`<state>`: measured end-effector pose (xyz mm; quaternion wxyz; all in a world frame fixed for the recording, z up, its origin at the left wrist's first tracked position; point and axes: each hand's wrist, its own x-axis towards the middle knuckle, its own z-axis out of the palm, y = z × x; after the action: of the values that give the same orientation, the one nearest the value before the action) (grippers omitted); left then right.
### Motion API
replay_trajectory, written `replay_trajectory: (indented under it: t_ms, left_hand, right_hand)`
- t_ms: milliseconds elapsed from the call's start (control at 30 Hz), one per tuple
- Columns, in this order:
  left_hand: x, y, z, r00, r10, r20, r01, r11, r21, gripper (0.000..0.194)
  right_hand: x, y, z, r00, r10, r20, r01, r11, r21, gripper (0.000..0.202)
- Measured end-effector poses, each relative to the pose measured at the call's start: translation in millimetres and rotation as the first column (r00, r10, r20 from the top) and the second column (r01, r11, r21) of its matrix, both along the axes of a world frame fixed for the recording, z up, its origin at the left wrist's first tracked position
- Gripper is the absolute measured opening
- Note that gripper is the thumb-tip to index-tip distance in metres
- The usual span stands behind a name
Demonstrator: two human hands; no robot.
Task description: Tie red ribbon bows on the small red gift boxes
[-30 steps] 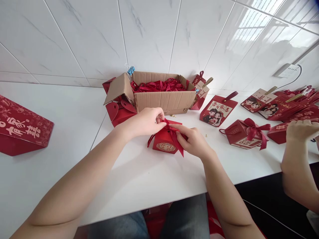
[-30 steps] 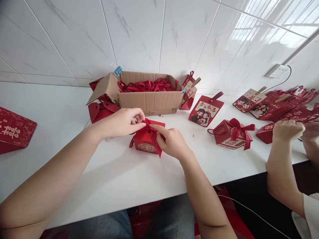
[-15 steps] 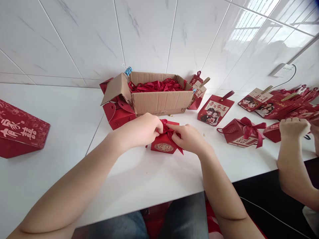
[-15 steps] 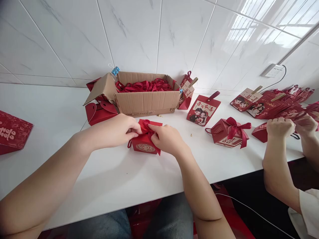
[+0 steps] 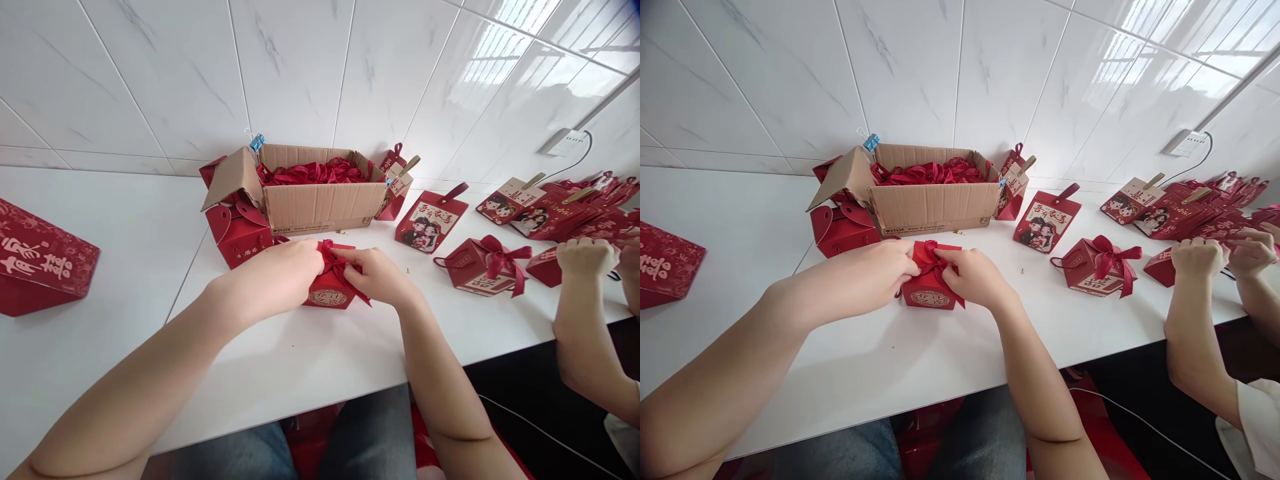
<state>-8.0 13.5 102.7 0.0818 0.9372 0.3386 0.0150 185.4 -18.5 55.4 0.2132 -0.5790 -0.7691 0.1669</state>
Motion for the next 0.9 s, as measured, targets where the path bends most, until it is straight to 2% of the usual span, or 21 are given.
replay_trajectory:
  t_ms: [67, 133, 200, 300, 400, 567, 700, 800, 900]
  left_hand:
    - [6.1, -9.8, 1.8, 0.998, -0.051, -0.041, 0.055, 0.993, 0.109, 0.021]
    - [15.0, -18.4, -2.6, 0.996, -0.079, -0.045, 0.087, 0.977, 0.196, 0.02]
    - [25.7, -25.2, -12.9, 0.998, -0.041, -0.039, 0.05, 0.965, 0.256, 0.031]
    - [39.1, -32.0, -30.2, 0.998, 0.053, -0.045, -0.033, 0.932, 0.361, 0.027]
    - [42.2, -35.7, -35.0, 0.996, 0.071, -0.06, -0.045, 0.931, 0.363, 0.028]
    - [27.7, -36.4, -12.1, 0.98, 0.042, -0.193, -0.001, 0.978, 0.208, 0.033]
    - [18.8, -33.6, 6.7, 0.961, 0.117, -0.251, -0.109, 0.993, 0.048, 0.03]
    - [19.4, -34.1, 12.9, 0.94, 0.161, -0.3, -0.171, 0.985, -0.005, 0.031]
    - [19.7, -35.1, 13.3, 0.939, 0.145, -0.311, -0.148, 0.989, 0.015, 0.033]
  right_hand:
    - [0.6, 0.5, -0.8, 0.995, 0.036, -0.091, -0.035, 0.999, 0.007, 0.043]
    - [1.4, 1.0, -1.7, 0.983, 0.063, -0.172, -0.063, 0.998, 0.002, 0.034]
    - [2.0, 1.3, -2.5, 0.972, 0.07, -0.224, -0.074, 0.997, -0.009, 0.026]
    - [2.4, 1.2, -3.0, 0.964, 0.082, -0.252, -0.09, 0.996, -0.02, 0.026]
    - [2.4, 0.6, -2.4, 0.962, 0.091, -0.258, -0.101, 0.995, -0.027, 0.032]
    - [2.9, 0.5, -3.1, 0.985, 0.03, -0.169, -0.033, 0.999, -0.017, 0.046]
    - [1.9, 0.7, -3.3, 0.994, 0.017, -0.106, -0.018, 1.0, -0.005, 0.052]
    - [1.3, 0.8, -2.9, 0.997, 0.007, -0.073, -0.007, 1.0, -0.006, 0.053]
    - [3.0, 0.4, -4.0, 0.998, -0.012, -0.06, 0.012, 1.0, 0.002, 0.052]
